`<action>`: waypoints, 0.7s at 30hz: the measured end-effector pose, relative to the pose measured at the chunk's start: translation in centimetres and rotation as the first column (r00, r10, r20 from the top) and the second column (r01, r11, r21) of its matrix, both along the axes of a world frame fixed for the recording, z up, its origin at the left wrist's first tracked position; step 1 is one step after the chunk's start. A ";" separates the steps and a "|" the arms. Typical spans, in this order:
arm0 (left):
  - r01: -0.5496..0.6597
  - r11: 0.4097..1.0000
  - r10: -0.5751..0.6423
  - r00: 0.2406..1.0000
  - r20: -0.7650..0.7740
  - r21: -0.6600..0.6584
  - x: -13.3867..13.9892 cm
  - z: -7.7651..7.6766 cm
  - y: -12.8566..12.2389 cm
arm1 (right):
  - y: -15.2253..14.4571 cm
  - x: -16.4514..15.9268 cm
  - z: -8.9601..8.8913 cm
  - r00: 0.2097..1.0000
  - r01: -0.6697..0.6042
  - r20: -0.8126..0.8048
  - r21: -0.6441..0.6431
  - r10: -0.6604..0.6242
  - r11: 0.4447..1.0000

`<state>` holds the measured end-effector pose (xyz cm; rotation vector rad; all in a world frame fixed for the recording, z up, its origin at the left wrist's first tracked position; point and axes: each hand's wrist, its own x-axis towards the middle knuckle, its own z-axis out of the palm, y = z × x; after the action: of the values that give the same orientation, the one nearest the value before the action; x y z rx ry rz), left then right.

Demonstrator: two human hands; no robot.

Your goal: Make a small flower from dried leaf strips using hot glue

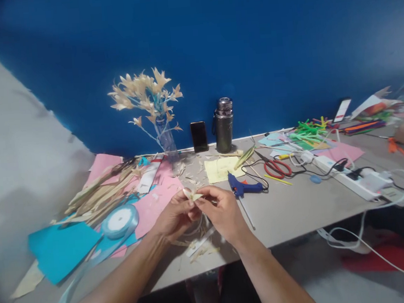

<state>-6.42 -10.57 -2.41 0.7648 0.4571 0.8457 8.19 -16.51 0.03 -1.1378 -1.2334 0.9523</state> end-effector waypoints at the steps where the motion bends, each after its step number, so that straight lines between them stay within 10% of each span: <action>1: -0.014 1.000 0.014 1.000 -0.003 -0.005 0.1 0.0 0.0 | 0.0 -0.1 0.1 1.000 0.012 -0.001 0.000 -0.012 1.000; 21: 0.096 0.986 -0.097 0.995 -0.003 -0.133 0.0 -0.5 0.0 | -0.4 -0.8 -0.3 0.973 -0.063 -0.226 -0.079 0.043 0.995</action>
<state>-6.43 -10.53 -2.93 0.6625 0.4760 0.7143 7.39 -16.86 -0.27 -1.0358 -1.0523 1.1506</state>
